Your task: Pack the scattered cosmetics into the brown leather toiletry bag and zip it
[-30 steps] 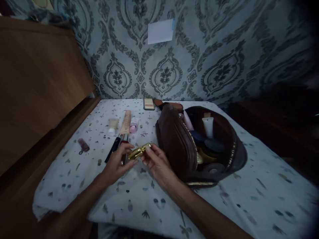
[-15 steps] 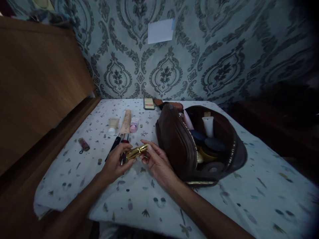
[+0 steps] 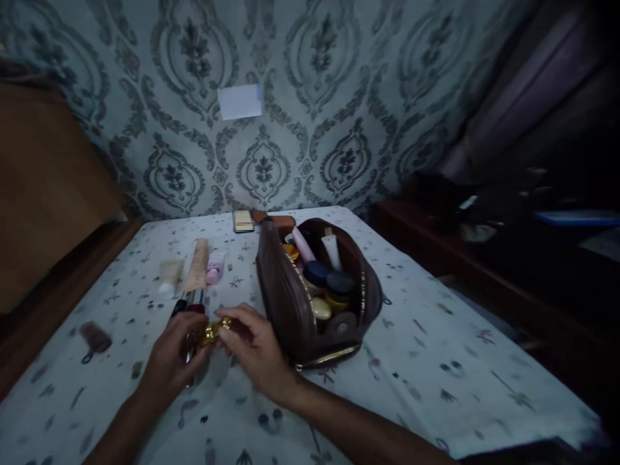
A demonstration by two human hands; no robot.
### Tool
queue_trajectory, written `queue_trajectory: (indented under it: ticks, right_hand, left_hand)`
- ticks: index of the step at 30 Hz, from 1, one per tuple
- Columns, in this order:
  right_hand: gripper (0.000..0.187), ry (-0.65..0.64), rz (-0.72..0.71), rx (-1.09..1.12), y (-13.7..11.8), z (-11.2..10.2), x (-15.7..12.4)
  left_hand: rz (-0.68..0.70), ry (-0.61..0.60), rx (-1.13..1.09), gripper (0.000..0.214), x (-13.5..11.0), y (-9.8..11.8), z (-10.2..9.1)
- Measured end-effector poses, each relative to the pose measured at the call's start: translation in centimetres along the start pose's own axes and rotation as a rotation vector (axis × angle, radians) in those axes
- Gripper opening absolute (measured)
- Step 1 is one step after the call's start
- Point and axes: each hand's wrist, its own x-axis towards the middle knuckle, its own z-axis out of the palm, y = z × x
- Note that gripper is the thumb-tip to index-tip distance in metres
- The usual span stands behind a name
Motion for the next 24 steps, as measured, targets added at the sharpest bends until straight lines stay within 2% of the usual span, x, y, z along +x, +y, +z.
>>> queue_trajectory:
  ticks: [3, 5, 9, 12, 15, 17, 20, 24]
  right_hand:
    - [0.021, -0.007, -0.105, -0.134, -1.6, -0.3, -0.4]
    - [0.02, -0.032, -0.183, -0.202, -3.6, -1.0, -0.9]
    - [0.024, -0.1, -0.409, -0.354, -9.0, -4.2, -2.4]
    - [0.028, 0.075, -0.53, -0.454, -12.7, -7.6, -3.2]
    - [0.02, 0.357, -0.471, -0.555, -14.9, -10.8, -3.1]
    - [0.014, 0.451, -0.375, -0.584, -15.6, -12.5, -2.7]
    - [0.016, 0.429, -0.282, -0.608, -15.5, -14.4, -1.9]
    - [0.017, 0.334, -0.308, -0.729, -14.7, -15.9, -0.8]
  left_hand:
    - [0.057, -0.039, 0.038, 0.029, 0.0, -0.3, -0.5]
    - [0.076, -0.077, 0.021, 0.035, 0.2, -0.3, -1.1]
    - [0.073, -0.098, -0.06, 0.032, 2.3, 1.6, -2.6]
    - [0.223, -0.103, 0.006, 0.034, 5.4, 4.9, -2.6]
    - [0.428, -0.066, 0.152, 0.041, 8.5, 8.6, -1.2]
    - [0.572, -0.107, 0.277, 0.052, 10.0, 10.4, 0.2]
    - [0.675, -0.189, 0.435, 0.06, 10.8, 11.6, 1.8]
    - [0.69, -0.159, 0.466, 0.048, 10.5, 11.2, 2.3]
